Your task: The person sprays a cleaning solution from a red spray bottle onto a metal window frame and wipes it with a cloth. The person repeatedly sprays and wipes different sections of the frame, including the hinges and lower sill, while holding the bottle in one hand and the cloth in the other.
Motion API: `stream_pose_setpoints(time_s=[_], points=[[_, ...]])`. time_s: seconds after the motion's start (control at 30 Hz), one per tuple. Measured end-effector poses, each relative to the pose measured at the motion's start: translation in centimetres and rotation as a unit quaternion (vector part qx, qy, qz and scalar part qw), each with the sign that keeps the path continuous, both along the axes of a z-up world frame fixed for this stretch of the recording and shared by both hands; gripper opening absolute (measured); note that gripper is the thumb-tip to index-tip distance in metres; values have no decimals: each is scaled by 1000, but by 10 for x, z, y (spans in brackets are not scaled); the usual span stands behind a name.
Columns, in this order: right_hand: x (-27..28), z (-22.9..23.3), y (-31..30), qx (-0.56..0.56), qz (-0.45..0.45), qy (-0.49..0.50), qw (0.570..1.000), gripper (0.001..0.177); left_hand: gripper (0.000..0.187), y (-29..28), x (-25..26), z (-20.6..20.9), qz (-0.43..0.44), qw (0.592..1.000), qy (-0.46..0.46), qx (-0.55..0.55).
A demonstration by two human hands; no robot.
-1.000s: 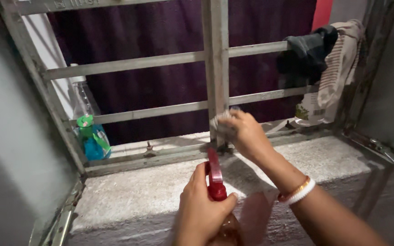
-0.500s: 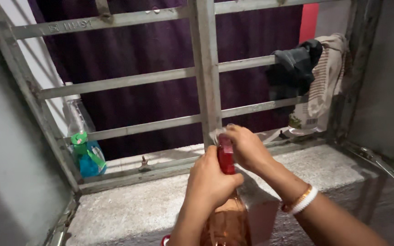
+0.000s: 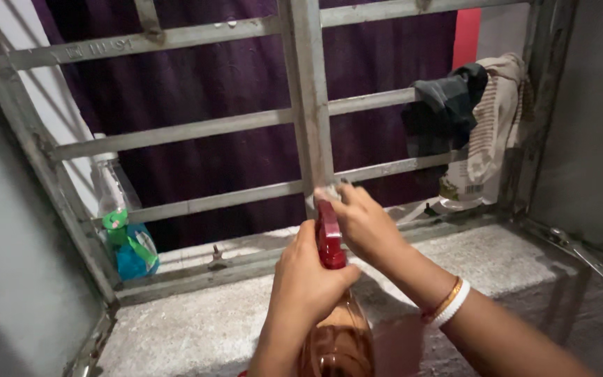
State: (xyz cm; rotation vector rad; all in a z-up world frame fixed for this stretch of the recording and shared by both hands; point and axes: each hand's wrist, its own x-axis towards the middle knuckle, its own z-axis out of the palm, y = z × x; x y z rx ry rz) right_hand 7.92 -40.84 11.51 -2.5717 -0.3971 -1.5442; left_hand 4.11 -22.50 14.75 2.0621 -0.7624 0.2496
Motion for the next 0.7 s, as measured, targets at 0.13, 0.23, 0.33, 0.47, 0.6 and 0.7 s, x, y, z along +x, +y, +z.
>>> stream_pose_setpoints(time_s=[0.13, 0.23, 0.33, 0.47, 0.6, 0.7], points=[[-11, -10, 1, -123, -121, 225, 959, 14, 60, 5, -2, -2, 6, 1000, 2, -1], [-11, 14, 3, -38, 18, -52, 998, 36, 54, 6, 2, 1, 15, 1000, 5, 9], [-2, 29, 9, -34, -46, -98, 994, 48, 49, 4, 7, 2, 19, 1000, 16, 13], [8, 13, 16, -57, -45, -84, 994, 55, 49, 4, 14, 0, 20, 1000, 2, -7], [2, -17, 17, -84, -77, 32, 993, 50, 54, 10, 15, -6, 18, 999, -25, -31], [0, -10, 20, -99, -51, -12, 994, 48, 55, 15, 15, -5, 19, 999, -32, -28]])
